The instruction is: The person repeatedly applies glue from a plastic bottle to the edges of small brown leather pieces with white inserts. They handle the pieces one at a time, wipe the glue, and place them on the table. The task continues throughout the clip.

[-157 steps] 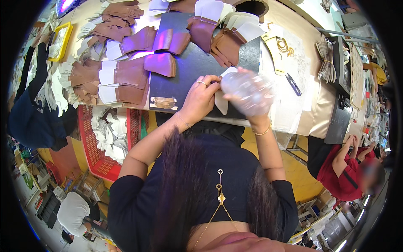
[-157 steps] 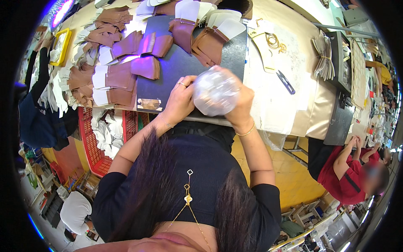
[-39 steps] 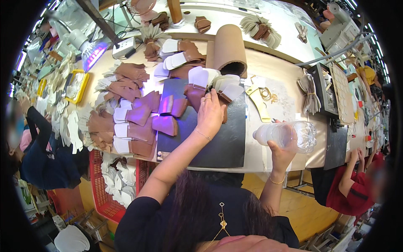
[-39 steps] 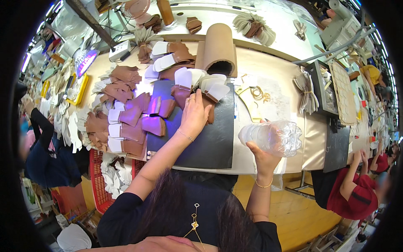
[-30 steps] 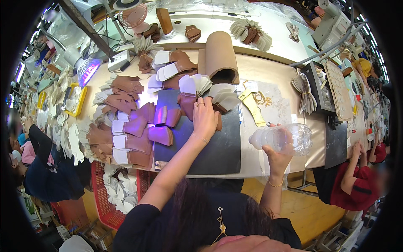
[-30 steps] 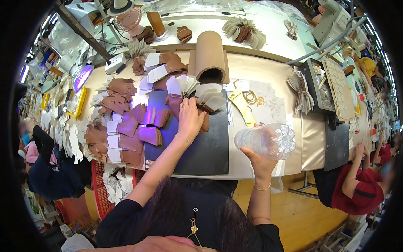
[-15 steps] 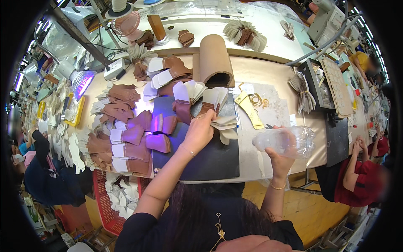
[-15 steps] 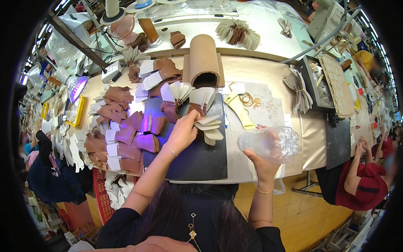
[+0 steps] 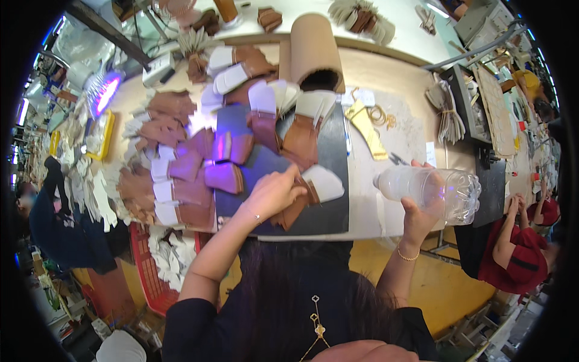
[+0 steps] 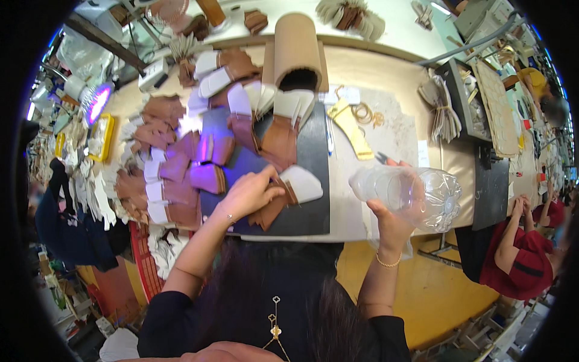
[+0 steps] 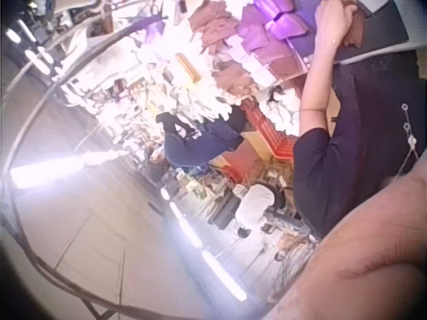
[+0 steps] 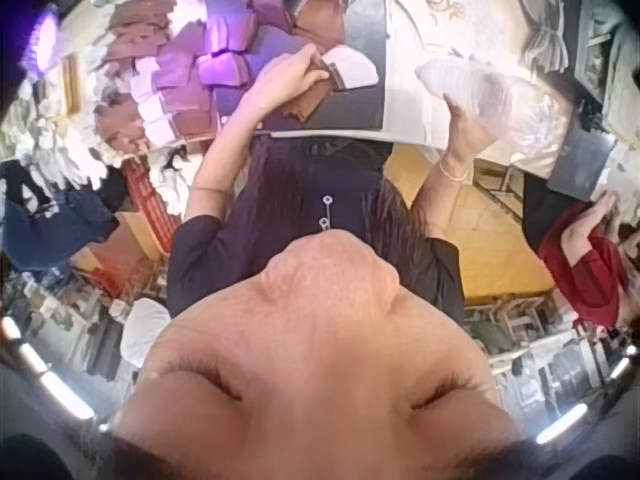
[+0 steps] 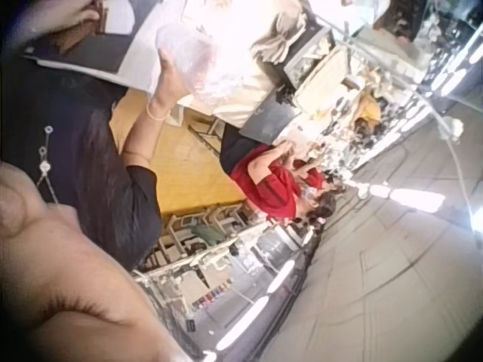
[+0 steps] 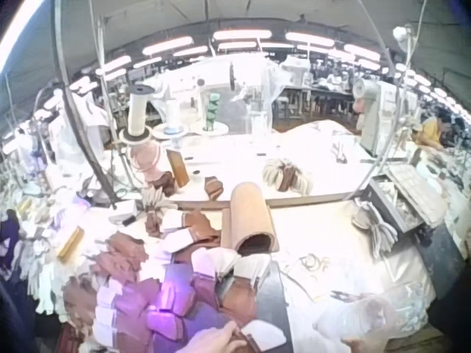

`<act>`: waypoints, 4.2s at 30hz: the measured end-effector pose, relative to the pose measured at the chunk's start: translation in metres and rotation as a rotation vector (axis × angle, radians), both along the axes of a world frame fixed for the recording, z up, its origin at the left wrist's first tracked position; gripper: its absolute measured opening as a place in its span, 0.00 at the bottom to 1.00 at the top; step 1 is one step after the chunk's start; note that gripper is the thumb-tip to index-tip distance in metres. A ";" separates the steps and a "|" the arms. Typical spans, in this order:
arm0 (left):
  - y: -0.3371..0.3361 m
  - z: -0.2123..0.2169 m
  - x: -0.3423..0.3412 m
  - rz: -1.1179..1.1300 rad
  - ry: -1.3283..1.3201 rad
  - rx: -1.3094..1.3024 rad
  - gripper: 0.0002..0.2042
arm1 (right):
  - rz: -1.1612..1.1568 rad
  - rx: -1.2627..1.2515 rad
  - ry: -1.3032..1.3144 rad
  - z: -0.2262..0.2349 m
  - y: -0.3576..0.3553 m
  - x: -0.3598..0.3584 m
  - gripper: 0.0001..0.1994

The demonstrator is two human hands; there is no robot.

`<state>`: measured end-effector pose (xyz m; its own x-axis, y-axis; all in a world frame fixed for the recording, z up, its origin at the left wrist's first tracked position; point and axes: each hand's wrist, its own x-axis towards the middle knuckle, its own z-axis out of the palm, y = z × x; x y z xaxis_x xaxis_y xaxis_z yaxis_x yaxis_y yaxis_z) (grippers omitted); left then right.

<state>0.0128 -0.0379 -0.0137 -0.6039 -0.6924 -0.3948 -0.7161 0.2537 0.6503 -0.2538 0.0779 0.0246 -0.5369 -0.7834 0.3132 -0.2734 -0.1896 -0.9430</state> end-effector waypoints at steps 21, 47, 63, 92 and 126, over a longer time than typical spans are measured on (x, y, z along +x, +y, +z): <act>0.058 -0.035 -0.006 0.399 0.321 -0.367 0.14 | 0.069 -0.084 -0.172 -0.038 -0.007 0.059 0.33; 0.061 -0.038 -0.008 0.383 0.325 -0.428 0.14 | 0.363 -0.047 0.077 -0.046 -0.033 0.071 0.39; 0.060 -0.041 -0.007 0.395 0.340 -0.425 0.15 | 0.354 -0.063 0.429 -0.085 0.007 0.050 0.48; 0.059 -0.045 0.014 0.090 0.331 -0.477 0.08 | 0.358 -0.075 -0.054 -0.032 -0.006 0.061 0.54; 0.073 -0.046 0.006 0.230 0.331 -0.517 0.09 | 0.005 0.225 0.505 -0.037 -0.065 0.048 0.27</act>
